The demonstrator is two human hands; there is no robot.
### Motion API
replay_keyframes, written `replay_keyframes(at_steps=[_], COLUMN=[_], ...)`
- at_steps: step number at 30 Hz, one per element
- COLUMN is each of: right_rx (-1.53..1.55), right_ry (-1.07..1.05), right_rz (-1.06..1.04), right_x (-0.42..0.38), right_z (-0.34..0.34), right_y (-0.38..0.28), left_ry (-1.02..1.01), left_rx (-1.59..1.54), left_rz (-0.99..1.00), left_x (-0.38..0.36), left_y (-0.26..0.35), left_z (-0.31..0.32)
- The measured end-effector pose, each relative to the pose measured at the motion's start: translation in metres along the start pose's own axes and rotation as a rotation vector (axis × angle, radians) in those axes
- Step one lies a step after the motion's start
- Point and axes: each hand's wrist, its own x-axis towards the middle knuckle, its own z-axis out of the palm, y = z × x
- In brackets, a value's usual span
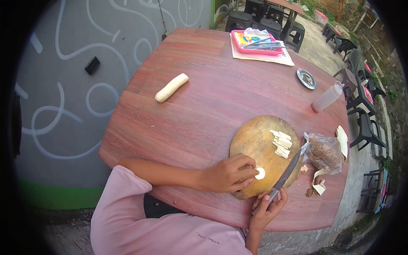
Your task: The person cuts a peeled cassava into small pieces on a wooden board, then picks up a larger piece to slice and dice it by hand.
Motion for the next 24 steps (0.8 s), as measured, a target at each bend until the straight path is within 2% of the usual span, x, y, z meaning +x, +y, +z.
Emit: replay_keyframes(at_steps=[9, 11, 13, 15, 18, 19, 21, 24], right_rx=[-0.098, -0.048, 0.015, -0.025, -0.031, -0.008, -0.031, -0.125], right_ry=[-0.045, 0.041, 0.117, 0.156, 0.188, 0.182, 0.173, 0.15], right_rz=[-0.248, -0.287, -0.321, -0.351, -0.34, -0.32, -0.322, -0.358], right_x=[-0.01, 0.001, 0.017, 0.031, 0.042, 0.041, 0.044, 0.047], right_z=[-0.017, -0.024, -0.041, -0.052, -0.06, -0.056, -0.057, -0.059], right_y=[-0.01, -0.01, 0.002, 0.009, 0.021, 0.017, 0.018, 0.029], left_ry=[0.09, 0.098, 0.252, 0.422, 0.652, 0.701, 0.709, 0.59], left_rx=[0.219, 0.309, 0.413, 0.722, 0.944, 0.924, 0.916, 0.783], left_rz=[-0.011, -0.05, -0.066, -0.022, -0.252, -0.454, -0.83, -1.044], left_x=[0.014, 0.02, 0.028, 0.041, 0.045, 0.038, 0.025, 0.004], left_y=[0.007, 0.01, 0.0, -0.021, -0.081, -0.104, -0.147, -0.185], left_z=[-0.008, -0.021, -0.052, -0.119, -0.239, -0.273, -0.327, -0.37])
